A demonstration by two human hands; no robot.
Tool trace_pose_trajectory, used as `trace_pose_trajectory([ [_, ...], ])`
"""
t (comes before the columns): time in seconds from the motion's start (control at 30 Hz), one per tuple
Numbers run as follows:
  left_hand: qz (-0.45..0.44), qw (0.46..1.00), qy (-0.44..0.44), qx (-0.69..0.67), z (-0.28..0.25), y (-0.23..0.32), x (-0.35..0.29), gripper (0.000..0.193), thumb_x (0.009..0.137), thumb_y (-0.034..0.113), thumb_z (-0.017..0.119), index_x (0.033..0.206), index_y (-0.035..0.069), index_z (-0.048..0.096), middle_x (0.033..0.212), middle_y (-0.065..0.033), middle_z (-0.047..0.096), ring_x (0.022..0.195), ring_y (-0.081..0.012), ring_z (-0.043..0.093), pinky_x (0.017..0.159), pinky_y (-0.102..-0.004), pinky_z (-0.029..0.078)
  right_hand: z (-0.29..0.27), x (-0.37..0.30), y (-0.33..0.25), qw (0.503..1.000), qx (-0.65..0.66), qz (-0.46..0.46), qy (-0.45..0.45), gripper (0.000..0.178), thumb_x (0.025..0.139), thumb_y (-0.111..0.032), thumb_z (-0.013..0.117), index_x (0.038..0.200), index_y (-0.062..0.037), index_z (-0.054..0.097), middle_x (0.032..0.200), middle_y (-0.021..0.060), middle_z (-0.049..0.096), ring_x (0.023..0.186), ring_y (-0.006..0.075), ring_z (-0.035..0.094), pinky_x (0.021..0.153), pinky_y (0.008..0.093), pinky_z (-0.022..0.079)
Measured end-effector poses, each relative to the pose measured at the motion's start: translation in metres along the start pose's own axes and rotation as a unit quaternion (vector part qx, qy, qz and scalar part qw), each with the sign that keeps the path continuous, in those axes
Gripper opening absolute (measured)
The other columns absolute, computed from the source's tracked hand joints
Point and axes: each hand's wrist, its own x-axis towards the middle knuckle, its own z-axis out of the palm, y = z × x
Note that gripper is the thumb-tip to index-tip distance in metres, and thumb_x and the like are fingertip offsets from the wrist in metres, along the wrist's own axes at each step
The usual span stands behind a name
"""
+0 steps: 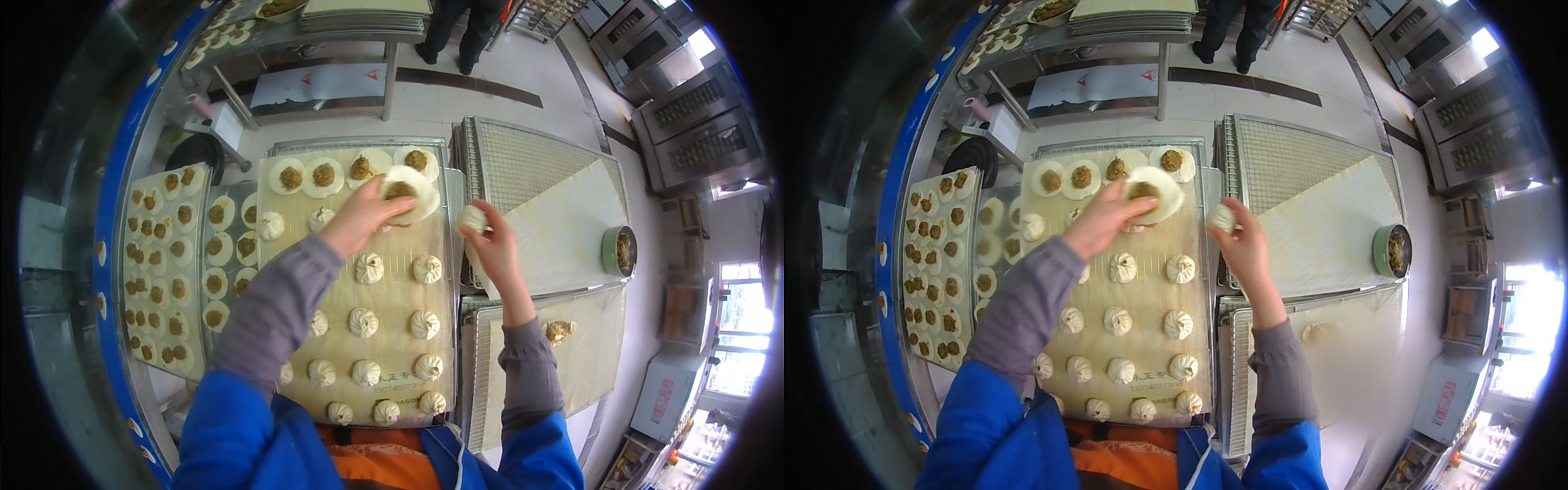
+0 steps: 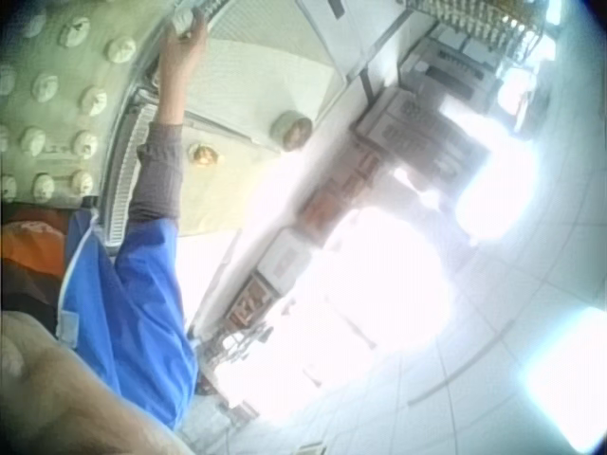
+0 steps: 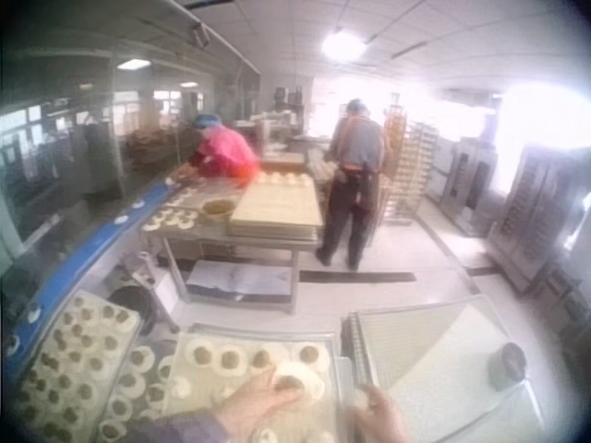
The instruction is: The person picks round dough pieces from a blue conveyor belt, places them on a tray, and folds them into buns by hand. The person repeatedly picks, folds, and places the buns on trays in a commercial kitchen.
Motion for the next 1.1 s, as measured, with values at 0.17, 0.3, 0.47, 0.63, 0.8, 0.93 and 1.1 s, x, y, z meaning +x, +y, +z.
trace_pose_trajectory([
  [0.17, 0.034, 0.991, 0.039, -0.125, -0.043, 0.000, -0.102, 0.039, 0.105, 0.018, 0.054, 0.140, 0.001, 0.048, 0.124, -0.0085, 0.064, 0.108, -0.0187, 0.067, 0.085, -0.0383, 0.060, 0.047, 0.028, 0.011, 0.973, -0.196, -0.099, -0.077, 0.052, 0.079, -0.015, 0.079, 0.128, -0.0081, 0.063, 0.116, 0.0125, 0.068, 0.097, 0.0289, 0.067, 0.083, 0.0377, 0.054],
  [0.3, -0.014, 0.993, 0.084, -0.087, -0.051, -0.019, -0.161, 0.040, 0.107, 0.023, 0.052, 0.141, 0.002, 0.047, 0.126, -0.0089, 0.063, 0.110, -0.0188, 0.066, 0.086, -0.0375, 0.060, 0.074, 0.033, 0.000, 0.913, -0.336, -0.230, -0.030, 0.051, 0.078, -0.016, 0.079, 0.125, -0.0063, 0.064, 0.115, 0.0134, 0.068, 0.104, 0.0320, 0.065, 0.088, 0.0424, 0.053],
  [0.47, 0.011, 0.988, 0.080, -0.134, -0.034, -0.048, -0.191, 0.043, 0.105, 0.020, 0.055, 0.143, 0.002, 0.043, 0.127, -0.0083, 0.061, 0.113, -0.0191, 0.064, 0.086, -0.0367, 0.060, 0.085, -0.022, -0.064, 0.960, -0.160, -0.214, -0.081, 0.034, 0.081, -0.011, 0.078, 0.114, -0.0065, 0.070, 0.102, 0.0105, 0.067, 0.095, 0.0299, 0.064, 0.085, 0.0403, 0.053],
  [0.63, 0.025, 0.974, 0.095, -0.204, -0.019, -0.058, -0.209, 0.038, 0.103, 0.012, 0.060, 0.137, 0.002, 0.047, 0.123, -0.0077, 0.062, 0.108, -0.0158, 0.063, 0.082, -0.0338, 0.062, 0.088, -0.102, -0.118, 0.945, -0.093, -0.255, -0.184, 0.018, 0.077, -0.006, 0.080, 0.094, -0.0074, 0.074, 0.087, 0.0069, 0.064, 0.081, 0.0266, 0.062, 0.073, 0.0382, 0.050],
  [0.8, -0.007, 0.974, 0.083, -0.211, -0.014, -0.063, -0.220, 0.040, 0.102, 0.009, 0.061, 0.138, 0.003, 0.045, 0.124, -0.0070, 0.060, 0.111, -0.0155, 0.062, 0.084, -0.0330, 0.062, 0.104, -0.121, -0.129, 0.929, -0.106, -0.298, -0.192, 0.019, 0.074, -0.006, 0.080, 0.091, -0.0082, 0.073, 0.082, 0.0051, 0.063, 0.078, 0.0260, 0.060, 0.071, 0.0374, 0.048],
  [0.93, 0.018, 0.984, 0.066, -0.164, -0.014, -0.073, -0.223, 0.042, 0.102, 0.007, 0.058, 0.141, 0.004, 0.043, 0.129, -0.0076, 0.058, 0.114, -0.0164, 0.061, 0.087, -0.0349, 0.060, 0.109, -0.125, -0.124, 0.918, -0.154, -0.314, -0.186, 0.018, 0.074, -0.004, 0.079, 0.090, -0.0080, 0.072, 0.082, 0.0052, 0.063, 0.078, 0.0260, 0.060, 0.070, 0.0373, 0.049],
  [1.1, -0.018, 0.974, 0.079, -0.212, -0.018, -0.080, -0.221, 0.043, 0.101, 0.003, 0.057, 0.141, 0.003, 0.043, 0.129, -0.0079, 0.058, 0.112, -0.0165, 0.061, 0.087, -0.0351, 0.060, 0.112, -0.120, -0.105, 0.954, -0.031, -0.193, -0.230, 0.013, 0.080, 0.001, 0.074, 0.090, -0.0059, 0.070, 0.085, 0.0064, 0.066, 0.078, 0.0193, 0.062, 0.071, 0.0301, 0.050],
])
